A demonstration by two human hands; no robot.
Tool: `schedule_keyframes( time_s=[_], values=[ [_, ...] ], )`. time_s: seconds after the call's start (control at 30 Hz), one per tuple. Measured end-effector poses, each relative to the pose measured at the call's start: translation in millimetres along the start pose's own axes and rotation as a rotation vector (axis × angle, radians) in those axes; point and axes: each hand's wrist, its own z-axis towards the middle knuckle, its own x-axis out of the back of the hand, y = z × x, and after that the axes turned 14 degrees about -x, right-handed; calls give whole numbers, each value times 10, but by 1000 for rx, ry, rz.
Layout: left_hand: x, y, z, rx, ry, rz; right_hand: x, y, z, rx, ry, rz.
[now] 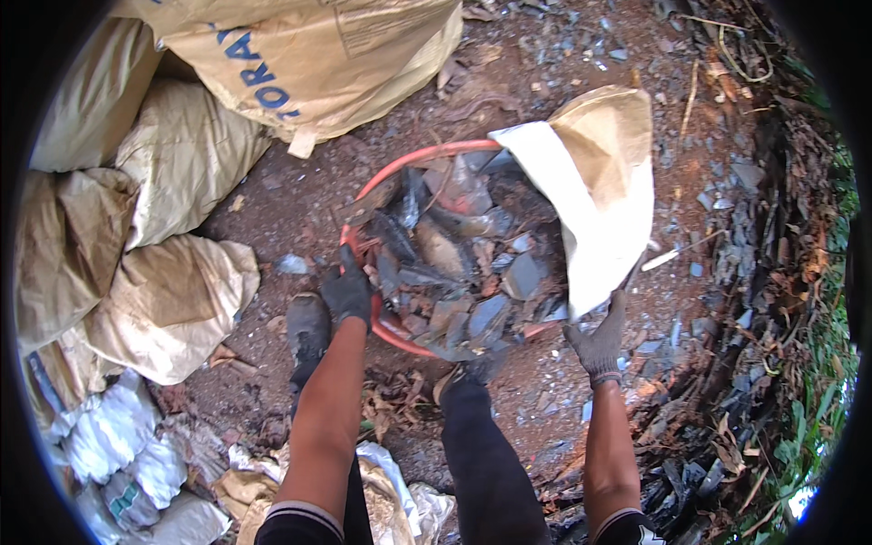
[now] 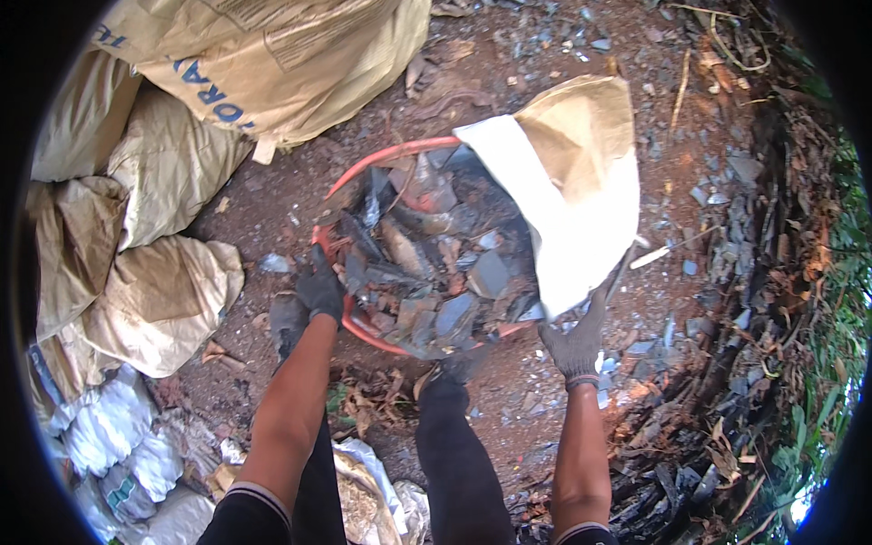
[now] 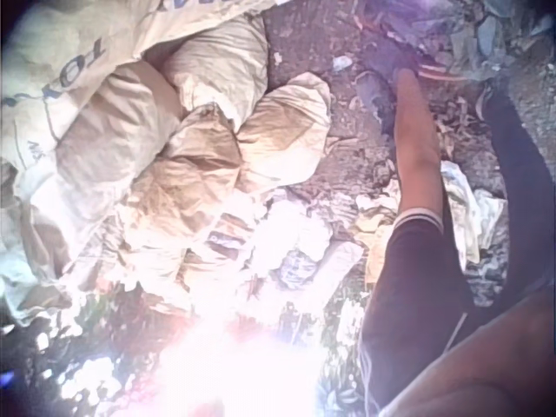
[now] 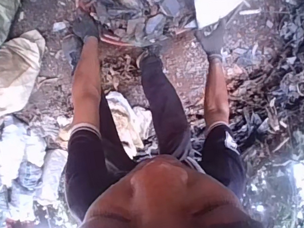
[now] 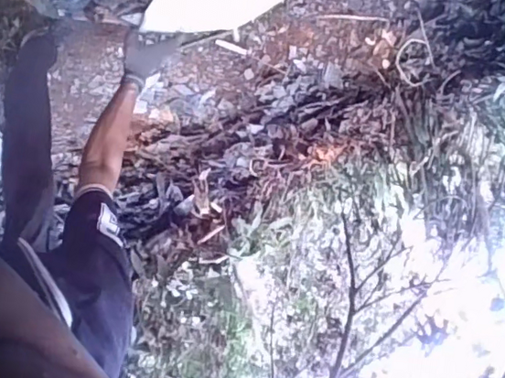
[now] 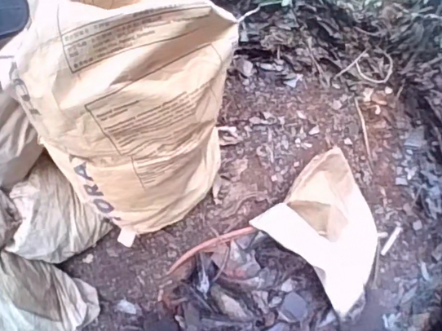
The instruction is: The person opens a white sack and uses a red dustpan to scoop dark debris from the ground. They pour the debris into the sack and place the filled sack among other sacks.
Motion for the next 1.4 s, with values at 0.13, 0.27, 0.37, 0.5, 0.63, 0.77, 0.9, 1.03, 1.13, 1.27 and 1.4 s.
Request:
schedule_keyframes(
  time_s=[0.13,0.27,0.37,0.5,0.63,0.77,0.9,1.03,1.13,1.27,1.4],
  values=[
    [-93,-81,-43,-25,27,-151,-342,87,41,-84,18,180],
    [-83,113,-151,4,34,-230,-438,169,82,-12,105,139],
    [-86,189,-239,28,20,-268,-517,360,3,3,102,89],
    [39,146,-208,9,29,-238,-290,-63,-329,-215,-183,2],
    [61,267,-195,-18,-28,-152,-303,72,-463,-110,-315,-90],
    [183,293,-217,-63,-53,-33,-50,-477,-362,-159,-411,-313],
    [147,507,-258,-137,-50,-25,-254,-246,-94,-163,-293,-46],
    [279,1058,-309,-92,-151,-639,-108,-269,107,-218,-246,105],
    [393,1580,-166,-573,-226,-331,133,-397,323,-374,-259,-51],
    [73,2925,-404,-1262,-481,-116,21,78,330,-468,-43,746],
    [-911,4029,-689,-1699,-637,303,-62,371,488,-603,154,1121]
  ],
)
